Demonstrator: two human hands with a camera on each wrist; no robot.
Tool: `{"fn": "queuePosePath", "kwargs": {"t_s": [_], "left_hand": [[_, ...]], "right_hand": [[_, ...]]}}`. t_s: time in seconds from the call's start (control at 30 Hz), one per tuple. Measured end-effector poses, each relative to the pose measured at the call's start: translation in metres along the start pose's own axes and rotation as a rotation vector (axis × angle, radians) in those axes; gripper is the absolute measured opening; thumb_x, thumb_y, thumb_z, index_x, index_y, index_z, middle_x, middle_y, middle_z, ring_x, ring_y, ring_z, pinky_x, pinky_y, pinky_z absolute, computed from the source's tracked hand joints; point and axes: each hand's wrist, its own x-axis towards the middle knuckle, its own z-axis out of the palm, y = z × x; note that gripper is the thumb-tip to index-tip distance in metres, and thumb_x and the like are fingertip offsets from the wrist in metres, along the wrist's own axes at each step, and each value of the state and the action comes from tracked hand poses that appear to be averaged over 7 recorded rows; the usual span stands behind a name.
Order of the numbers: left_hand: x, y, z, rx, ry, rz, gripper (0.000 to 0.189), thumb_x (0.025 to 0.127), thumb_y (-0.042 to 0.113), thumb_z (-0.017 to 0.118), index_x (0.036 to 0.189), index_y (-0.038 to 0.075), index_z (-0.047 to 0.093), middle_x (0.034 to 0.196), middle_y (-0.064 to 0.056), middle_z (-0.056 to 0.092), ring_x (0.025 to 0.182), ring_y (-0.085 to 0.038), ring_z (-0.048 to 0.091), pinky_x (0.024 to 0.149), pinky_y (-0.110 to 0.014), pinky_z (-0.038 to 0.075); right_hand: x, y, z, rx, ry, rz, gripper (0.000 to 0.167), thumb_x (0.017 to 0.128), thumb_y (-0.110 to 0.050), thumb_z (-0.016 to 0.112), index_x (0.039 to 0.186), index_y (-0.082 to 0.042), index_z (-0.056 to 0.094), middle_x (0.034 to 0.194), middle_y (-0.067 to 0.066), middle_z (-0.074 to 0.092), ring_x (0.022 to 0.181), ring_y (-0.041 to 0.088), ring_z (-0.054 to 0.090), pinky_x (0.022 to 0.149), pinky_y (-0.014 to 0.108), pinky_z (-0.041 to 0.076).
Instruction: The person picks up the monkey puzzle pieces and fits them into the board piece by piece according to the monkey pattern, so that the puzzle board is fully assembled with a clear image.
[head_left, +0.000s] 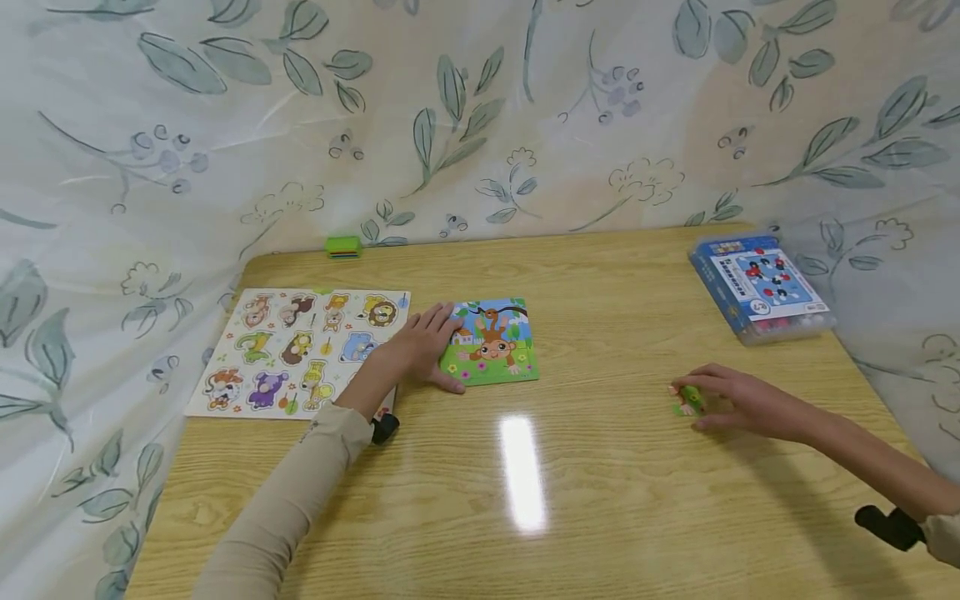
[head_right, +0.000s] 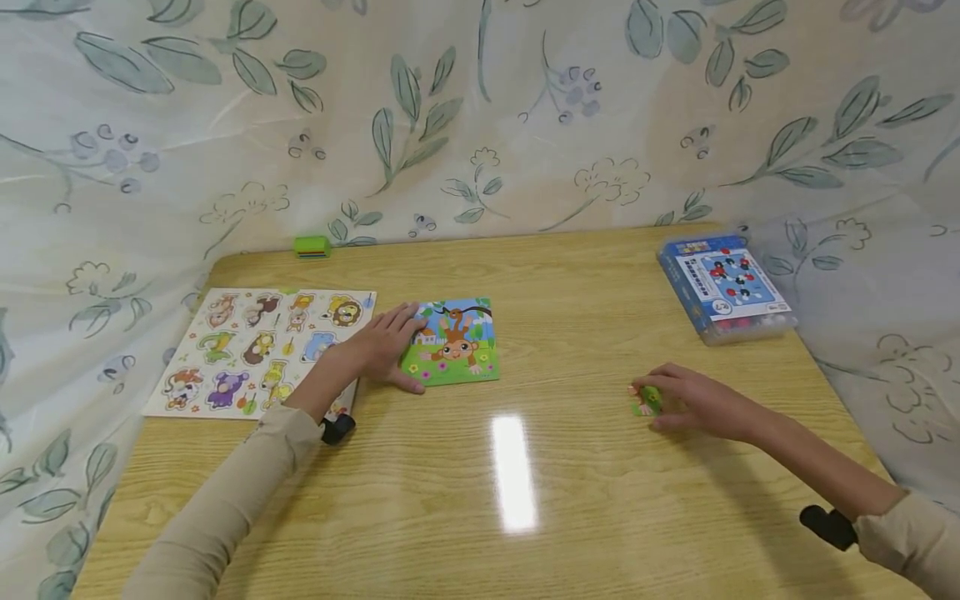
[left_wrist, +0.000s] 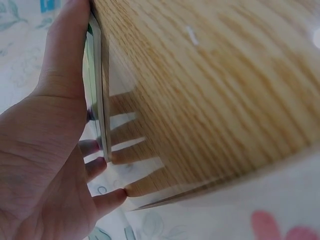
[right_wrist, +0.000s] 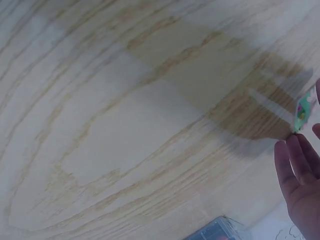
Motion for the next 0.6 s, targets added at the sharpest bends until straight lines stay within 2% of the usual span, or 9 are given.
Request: {"fn": "queuePosePath", "kwargs": {"t_s": [0.23,0.43,0.6], "left_hand": [[-0.001,0.000,0.002,-0.005,0.010,0.004,0.118,0.072,0.075,0.065,0.156,0.010,0.014,0.164,-0.018,0.002,0.152,-0.036,0.006,0.120,-0.057,0.017],[-0.003,0.001,0.001,-0.014,0.025,0.019,0.117,0.072,0.074,0.067,0.156,0.009,0.017,0.164,-0.019,0.004,0.152,-0.037,0.007,0.120,-0.058,0.018],[-0.002,0.001,0.000,-0.012,0.030,0.014,0.117,0.072,0.073,0.068,0.156,0.009,0.017,0.164,-0.018,0.004,0.152,-0.036,0.007,0.120,-0.058,0.018]], "right_hand": [[0.000,0.005,0.005,-0.078,0.038,-0.056,0.059,0.068,-0.018,0.087,0.122,-0.006,0.065,0.110,0.002,0.062,0.094,0.014,0.060,0.072,0.027,0.053],[0.005,0.013,0.006,-0.157,0.070,-0.173,0.060,0.061,-0.013,0.090,0.116,-0.005,0.068,0.100,-0.002,0.063,0.084,0.010,0.059,0.063,0.024,0.052],[0.013,0.019,0.004,-0.163,0.069,-0.260,0.060,0.060,-0.013,0.090,0.115,-0.004,0.068,0.094,-0.004,0.061,0.079,0.005,0.056,0.059,0.021,0.047]]}}
